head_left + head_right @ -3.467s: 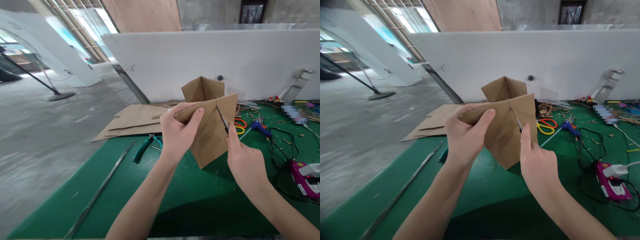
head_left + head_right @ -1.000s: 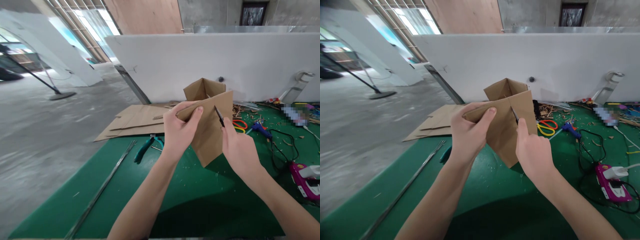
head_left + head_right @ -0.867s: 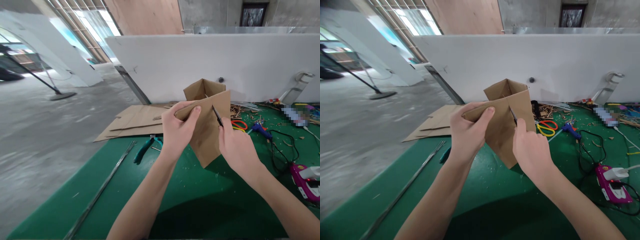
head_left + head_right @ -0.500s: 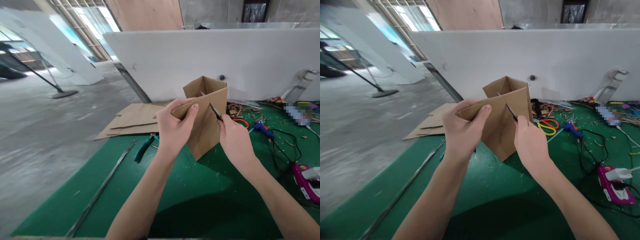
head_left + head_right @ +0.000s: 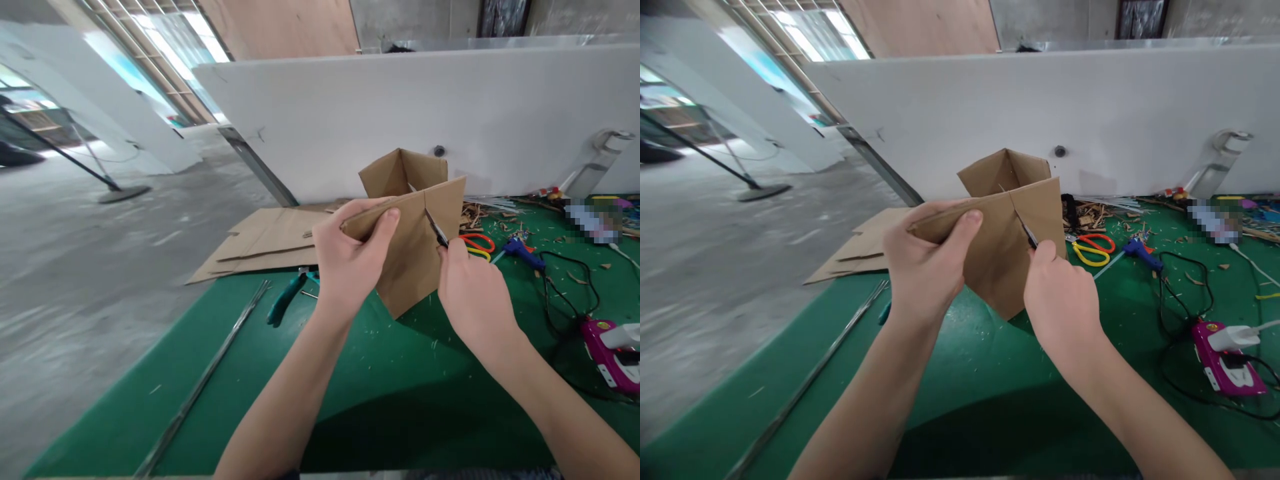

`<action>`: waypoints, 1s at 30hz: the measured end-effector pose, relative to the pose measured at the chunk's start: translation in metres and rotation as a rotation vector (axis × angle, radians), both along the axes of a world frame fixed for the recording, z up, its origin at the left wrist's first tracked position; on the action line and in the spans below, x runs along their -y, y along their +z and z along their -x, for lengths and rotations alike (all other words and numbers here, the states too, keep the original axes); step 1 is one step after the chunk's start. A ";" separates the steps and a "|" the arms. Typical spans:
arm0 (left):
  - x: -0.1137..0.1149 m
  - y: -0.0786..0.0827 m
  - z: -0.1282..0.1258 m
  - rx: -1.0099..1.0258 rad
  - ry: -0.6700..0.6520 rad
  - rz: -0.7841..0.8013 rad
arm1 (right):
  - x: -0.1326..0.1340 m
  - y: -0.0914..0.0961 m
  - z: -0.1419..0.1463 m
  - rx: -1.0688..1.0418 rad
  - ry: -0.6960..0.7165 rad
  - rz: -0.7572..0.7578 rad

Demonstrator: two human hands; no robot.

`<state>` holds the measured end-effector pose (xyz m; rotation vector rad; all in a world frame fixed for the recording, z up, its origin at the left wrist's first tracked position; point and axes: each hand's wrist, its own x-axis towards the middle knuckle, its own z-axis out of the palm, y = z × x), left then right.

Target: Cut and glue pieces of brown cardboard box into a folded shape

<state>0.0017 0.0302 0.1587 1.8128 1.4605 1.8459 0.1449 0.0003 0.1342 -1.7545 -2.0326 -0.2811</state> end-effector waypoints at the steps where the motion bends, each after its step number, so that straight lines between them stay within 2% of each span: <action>1: -0.001 0.000 0.000 -0.002 0.007 -0.001 | -0.001 0.000 0.001 -0.004 0.004 0.019; 12: -0.004 -0.003 0.002 -0.017 0.022 -0.016 | -0.010 -0.012 0.007 -0.067 0.030 0.078; 22: -0.012 -0.008 0.005 0.021 -0.016 -0.072 | -0.011 -0.018 0.010 -0.087 0.023 0.184; 30: -0.009 -0.006 0.004 0.020 -0.027 -0.042 | -0.011 -0.026 0.009 -0.109 0.014 0.189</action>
